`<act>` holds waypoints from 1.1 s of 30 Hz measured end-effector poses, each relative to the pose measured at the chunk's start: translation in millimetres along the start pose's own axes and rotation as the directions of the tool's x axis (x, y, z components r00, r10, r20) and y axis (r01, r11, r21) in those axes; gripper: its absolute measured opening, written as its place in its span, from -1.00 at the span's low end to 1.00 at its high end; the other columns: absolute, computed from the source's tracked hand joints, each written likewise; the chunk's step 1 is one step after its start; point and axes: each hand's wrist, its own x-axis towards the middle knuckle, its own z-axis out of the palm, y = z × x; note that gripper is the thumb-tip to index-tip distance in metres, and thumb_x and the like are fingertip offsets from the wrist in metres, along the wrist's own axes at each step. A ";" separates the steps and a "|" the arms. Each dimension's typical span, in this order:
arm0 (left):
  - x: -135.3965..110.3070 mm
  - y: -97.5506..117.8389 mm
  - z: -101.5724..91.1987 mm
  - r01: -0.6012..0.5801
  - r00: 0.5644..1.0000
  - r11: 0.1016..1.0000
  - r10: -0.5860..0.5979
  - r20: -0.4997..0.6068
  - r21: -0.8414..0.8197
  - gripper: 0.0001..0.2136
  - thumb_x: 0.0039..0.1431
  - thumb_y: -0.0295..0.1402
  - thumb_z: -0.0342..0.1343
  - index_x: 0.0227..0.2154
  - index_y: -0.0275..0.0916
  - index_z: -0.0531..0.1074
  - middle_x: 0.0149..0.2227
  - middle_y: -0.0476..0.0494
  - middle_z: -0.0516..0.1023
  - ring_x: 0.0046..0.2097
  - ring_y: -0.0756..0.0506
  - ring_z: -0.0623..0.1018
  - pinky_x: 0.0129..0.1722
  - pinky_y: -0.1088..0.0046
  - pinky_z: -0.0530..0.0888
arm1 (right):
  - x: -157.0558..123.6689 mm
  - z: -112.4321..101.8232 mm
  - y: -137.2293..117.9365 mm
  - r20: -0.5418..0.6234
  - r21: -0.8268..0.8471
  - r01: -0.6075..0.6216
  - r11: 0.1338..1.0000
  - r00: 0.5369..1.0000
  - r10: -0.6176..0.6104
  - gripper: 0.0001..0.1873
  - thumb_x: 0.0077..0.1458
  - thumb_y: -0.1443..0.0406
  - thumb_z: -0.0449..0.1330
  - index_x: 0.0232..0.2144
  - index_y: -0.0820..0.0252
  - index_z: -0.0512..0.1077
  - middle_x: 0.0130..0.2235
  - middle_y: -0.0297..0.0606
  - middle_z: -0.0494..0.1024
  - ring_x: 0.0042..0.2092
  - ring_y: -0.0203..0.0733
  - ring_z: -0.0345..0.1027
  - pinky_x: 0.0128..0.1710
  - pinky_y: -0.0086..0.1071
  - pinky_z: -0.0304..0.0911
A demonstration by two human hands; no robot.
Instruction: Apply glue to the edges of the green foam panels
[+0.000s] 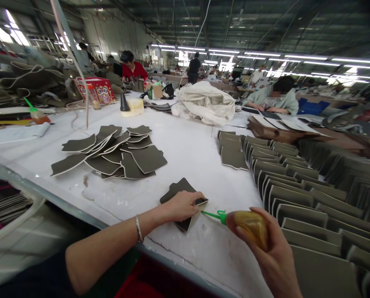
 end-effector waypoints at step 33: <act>-5.0 -7.4 4.9 -0.030 0.999 0.999 0.030 -0.017 -0.024 -0.53 0.12 -0.49 -0.08 0.10 -0.15 0.39 -0.48 -0.01 0.52 -0.40 -0.10 0.51 -0.35 0.48 0.38 | -34.2 11.3 -5.4 0.076 0.213 -0.156 0.964 0.987 0.143 -0.38 -0.07 -0.06 0.30 0.00 0.04 0.34 -0.04 -0.30 0.44 -0.10 -0.06 0.38 -0.09 -0.36 0.27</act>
